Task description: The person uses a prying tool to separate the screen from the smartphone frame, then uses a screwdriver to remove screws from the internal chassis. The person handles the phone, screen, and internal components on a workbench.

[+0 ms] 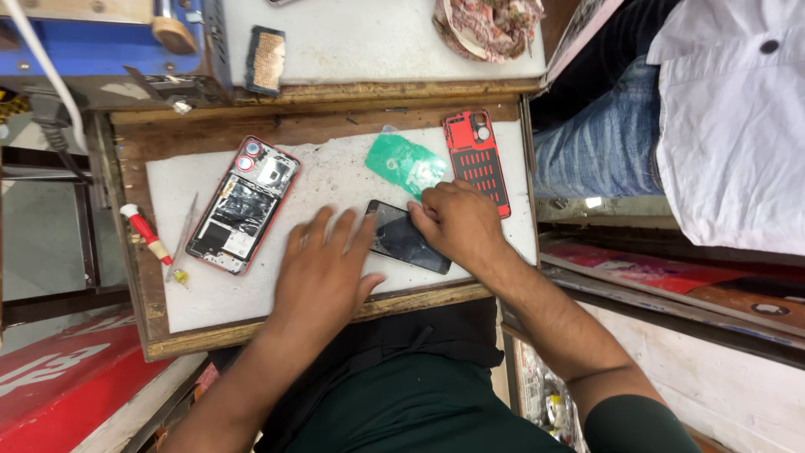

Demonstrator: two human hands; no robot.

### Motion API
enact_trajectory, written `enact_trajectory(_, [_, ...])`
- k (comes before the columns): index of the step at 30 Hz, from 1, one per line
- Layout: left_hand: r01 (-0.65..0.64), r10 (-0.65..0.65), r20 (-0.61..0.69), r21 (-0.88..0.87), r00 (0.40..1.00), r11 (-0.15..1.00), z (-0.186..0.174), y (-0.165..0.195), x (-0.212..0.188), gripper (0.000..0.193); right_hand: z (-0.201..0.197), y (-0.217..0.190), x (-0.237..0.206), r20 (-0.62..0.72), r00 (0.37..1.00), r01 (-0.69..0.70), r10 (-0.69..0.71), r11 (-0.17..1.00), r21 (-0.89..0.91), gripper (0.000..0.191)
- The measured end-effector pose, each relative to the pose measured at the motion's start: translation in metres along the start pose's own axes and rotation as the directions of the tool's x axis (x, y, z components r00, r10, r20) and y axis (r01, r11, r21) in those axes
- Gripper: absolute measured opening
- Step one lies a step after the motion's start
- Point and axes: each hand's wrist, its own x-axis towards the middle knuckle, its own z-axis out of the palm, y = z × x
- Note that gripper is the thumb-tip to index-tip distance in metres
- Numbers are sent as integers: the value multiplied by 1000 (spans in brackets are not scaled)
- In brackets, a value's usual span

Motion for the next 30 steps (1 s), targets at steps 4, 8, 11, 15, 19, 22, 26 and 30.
enact_trajectory(4, [-131, 134, 49, -67, 990, 989, 8, -3, 30, 85, -18, -14, -5, 88, 995, -48, 55, 996, -76, 32])
enact_trajectory(8, [-131, 139, 151, -65, 979, 989, -12, -3, 26, 89, -45, -27, -16, 158, 985, -45, 65, 990, -131, 33])
enact_trajectory(11, [-138, 144, 144, -54, 979, 989, -19, 0, 28, 89, -53, -25, -18, 205, 976, -33, 72, 982, -184, 36])
enact_trajectory(15, [-118, 123, 178, -42, 976, 992, -17, -1, 31, 89, -62, -12, -23, 242, 966, -44, 94, 977, -208, 37])
enact_trajectory(19, [-102, 102, 255, -14, 962, 995, -13, -4, 37, 91, -71, 1, -28, 283, 947, -70, 149, 960, -272, 35])
enact_trajectory(22, [-99, 99, 261, -11, 960, 995, -13, -6, 39, 92, -79, 10, -34, 297, 935, -103, 193, 951, -292, 32])
enact_trajectory(26, [-93, 100, 250, -39, 963, 995, -8, -11, 37, 91, -83, 18, -46, 279, 940, -100, 196, 942, -322, 30])
enact_trajectory(30, [-114, 118, 46, -72, 992, 991, -7, -13, 22, 94, -76, 12, -44, 238, 955, -113, 180, 956, -269, 25])
